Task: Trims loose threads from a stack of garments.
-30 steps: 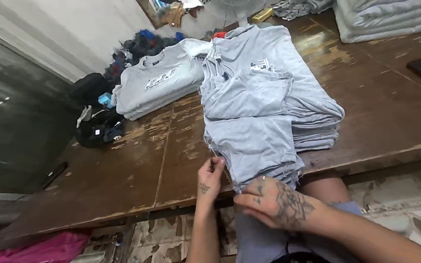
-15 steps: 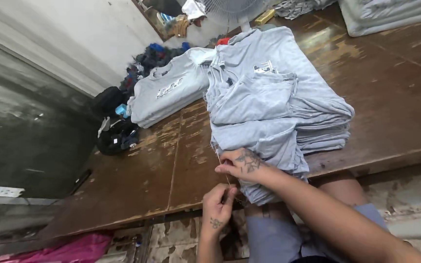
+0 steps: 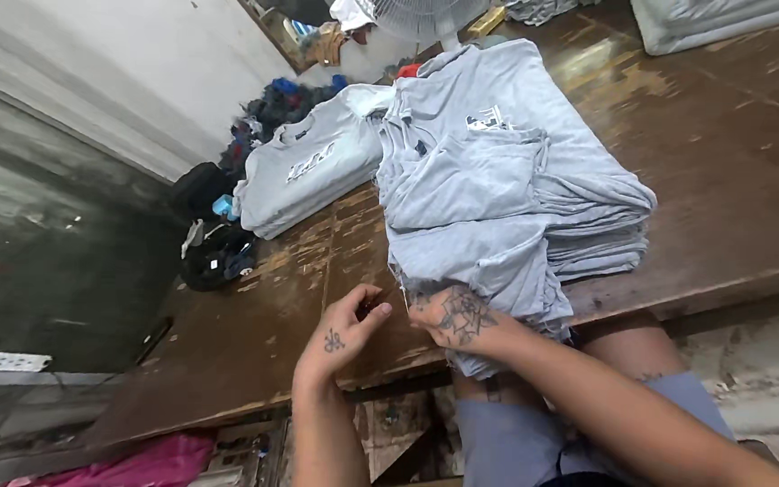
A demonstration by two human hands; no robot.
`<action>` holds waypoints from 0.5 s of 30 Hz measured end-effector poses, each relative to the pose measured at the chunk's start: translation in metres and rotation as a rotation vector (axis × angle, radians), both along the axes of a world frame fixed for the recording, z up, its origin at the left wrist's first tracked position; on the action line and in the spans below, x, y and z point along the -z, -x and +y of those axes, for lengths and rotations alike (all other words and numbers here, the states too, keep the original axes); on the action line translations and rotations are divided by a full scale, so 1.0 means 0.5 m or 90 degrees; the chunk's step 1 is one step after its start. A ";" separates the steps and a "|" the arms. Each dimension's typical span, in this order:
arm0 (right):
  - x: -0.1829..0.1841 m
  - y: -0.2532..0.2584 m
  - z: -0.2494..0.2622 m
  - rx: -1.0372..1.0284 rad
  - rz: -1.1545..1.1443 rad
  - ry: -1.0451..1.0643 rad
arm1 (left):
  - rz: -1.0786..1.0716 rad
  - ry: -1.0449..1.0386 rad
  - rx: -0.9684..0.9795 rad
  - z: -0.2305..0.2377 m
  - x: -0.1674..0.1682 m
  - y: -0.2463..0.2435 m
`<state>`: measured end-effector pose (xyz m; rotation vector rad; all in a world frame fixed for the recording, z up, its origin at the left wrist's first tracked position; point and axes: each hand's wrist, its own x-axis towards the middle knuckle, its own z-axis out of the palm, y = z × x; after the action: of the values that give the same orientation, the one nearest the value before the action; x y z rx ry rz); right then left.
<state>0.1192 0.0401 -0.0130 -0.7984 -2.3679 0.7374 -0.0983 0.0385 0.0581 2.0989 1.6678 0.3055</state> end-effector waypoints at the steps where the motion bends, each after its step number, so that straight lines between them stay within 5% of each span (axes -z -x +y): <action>1: 0.001 0.000 -0.001 -0.004 -0.002 -0.006 | 0.037 0.030 0.012 0.015 -0.015 -0.001; 11: 0.003 -0.004 -0.004 -0.021 -0.035 -0.005 | 0.222 0.163 0.051 0.075 -0.066 -0.061; 15: 0.048 -0.017 -0.060 0.009 0.138 -0.179 | 0.068 0.057 -0.013 0.036 -0.025 -0.003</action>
<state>0.1277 0.0102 -0.0368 -0.5834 -2.2031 0.4452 -0.0969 0.0564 0.0706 2.0650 1.7317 0.1246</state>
